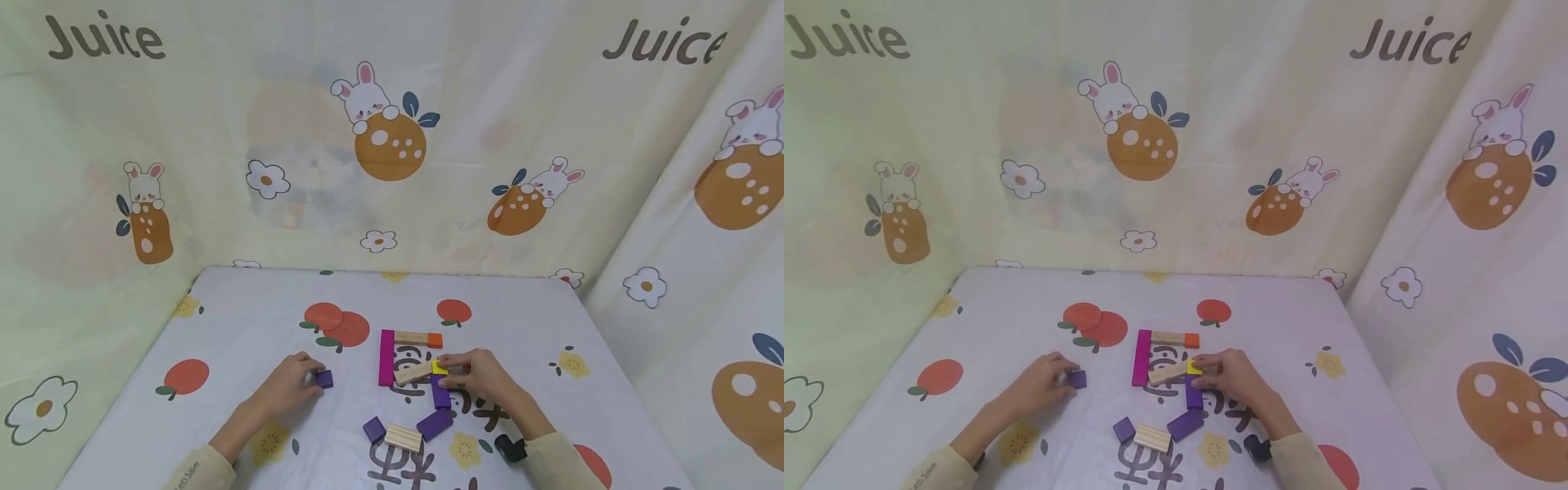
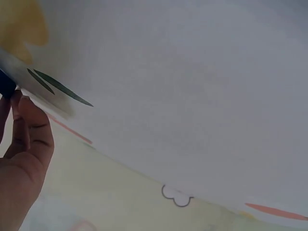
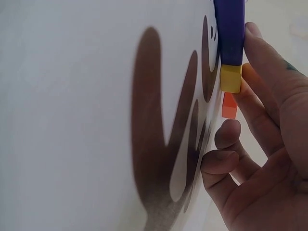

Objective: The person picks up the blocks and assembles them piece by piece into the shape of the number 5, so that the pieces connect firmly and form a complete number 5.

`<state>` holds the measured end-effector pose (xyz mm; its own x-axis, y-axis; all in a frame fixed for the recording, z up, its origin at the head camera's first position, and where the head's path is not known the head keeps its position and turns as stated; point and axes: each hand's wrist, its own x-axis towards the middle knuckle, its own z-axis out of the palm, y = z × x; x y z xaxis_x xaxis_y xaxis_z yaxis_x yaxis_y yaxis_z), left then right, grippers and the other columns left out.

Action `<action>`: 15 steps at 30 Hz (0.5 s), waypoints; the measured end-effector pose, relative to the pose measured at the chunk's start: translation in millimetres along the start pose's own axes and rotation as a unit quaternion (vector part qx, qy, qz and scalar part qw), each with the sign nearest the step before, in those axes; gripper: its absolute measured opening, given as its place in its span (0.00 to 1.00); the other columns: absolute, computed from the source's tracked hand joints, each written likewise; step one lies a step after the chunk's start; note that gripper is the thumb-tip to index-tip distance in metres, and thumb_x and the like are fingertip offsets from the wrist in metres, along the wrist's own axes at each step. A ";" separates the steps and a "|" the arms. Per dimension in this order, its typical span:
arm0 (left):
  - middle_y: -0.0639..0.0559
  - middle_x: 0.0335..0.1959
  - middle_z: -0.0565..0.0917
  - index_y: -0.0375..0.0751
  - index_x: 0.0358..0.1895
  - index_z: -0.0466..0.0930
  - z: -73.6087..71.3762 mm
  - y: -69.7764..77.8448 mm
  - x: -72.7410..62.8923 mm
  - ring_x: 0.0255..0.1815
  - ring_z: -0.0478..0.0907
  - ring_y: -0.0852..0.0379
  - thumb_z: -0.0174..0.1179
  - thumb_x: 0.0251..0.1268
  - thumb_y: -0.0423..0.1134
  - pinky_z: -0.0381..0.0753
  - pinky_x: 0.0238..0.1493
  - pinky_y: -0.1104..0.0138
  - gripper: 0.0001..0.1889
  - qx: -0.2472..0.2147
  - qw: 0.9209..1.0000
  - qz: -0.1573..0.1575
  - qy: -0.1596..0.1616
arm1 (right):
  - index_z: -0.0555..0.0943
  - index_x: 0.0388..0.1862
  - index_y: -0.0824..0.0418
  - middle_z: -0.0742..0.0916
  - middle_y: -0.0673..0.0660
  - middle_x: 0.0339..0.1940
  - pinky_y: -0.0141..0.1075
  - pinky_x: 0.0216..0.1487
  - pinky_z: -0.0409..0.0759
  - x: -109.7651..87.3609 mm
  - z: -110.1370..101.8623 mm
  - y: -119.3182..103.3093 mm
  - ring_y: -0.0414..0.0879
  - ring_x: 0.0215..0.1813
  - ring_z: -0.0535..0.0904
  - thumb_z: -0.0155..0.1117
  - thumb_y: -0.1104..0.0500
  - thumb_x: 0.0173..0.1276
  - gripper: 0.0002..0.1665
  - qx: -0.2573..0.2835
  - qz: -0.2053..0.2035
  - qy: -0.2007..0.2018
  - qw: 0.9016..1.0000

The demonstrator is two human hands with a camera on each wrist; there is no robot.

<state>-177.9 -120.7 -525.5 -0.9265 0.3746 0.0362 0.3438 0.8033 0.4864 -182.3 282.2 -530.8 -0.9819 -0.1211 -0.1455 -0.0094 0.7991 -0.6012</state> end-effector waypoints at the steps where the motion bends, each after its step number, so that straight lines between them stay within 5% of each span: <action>1: 0.55 0.43 0.84 0.41 0.53 0.90 0.4 -0.3 0.0 0.48 0.79 0.59 0.78 0.58 0.35 0.85 0.59 0.55 0.18 0.001 1.000 0.000 0.000 | 0.93 0.53 0.43 0.91 0.47 0.62 0.31 0.35 0.67 0.2 0.2 0.3 0.42 0.38 0.73 0.85 0.45 0.55 0.25 -0.001 -0.001 0.000 1.000; 8: 0.52 0.44 0.85 0.39 0.52 0.90 -0.6 0.4 -1.0 0.47 0.80 0.58 0.77 0.59 0.32 0.86 0.57 0.56 0.16 -0.010 1.000 0.005 -0.007 | 0.93 0.53 0.43 0.91 0.47 0.61 0.30 0.32 0.65 -0.9 1.5 -0.2 0.43 0.34 0.71 0.86 0.46 0.54 0.25 0.003 0.004 -0.001 1.000; 15: 0.51 0.45 0.85 0.39 0.53 0.89 -5.5 10.3 -2.3 0.47 0.79 0.57 0.76 0.59 0.32 0.85 0.54 0.59 0.17 -0.001 0.999 0.041 -0.003 | 0.93 0.53 0.43 0.91 0.47 0.61 0.30 0.32 0.66 -0.7 1.7 -0.4 0.42 0.35 0.72 0.86 0.46 0.54 0.25 0.007 0.004 -0.001 1.000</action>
<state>-173.1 -115.8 -515.7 -0.8942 0.4420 0.0716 0.4186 0.7684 0.4841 -181.4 280.9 -531.8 -0.9814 -0.1170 -0.1521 0.0002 0.7922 -0.6103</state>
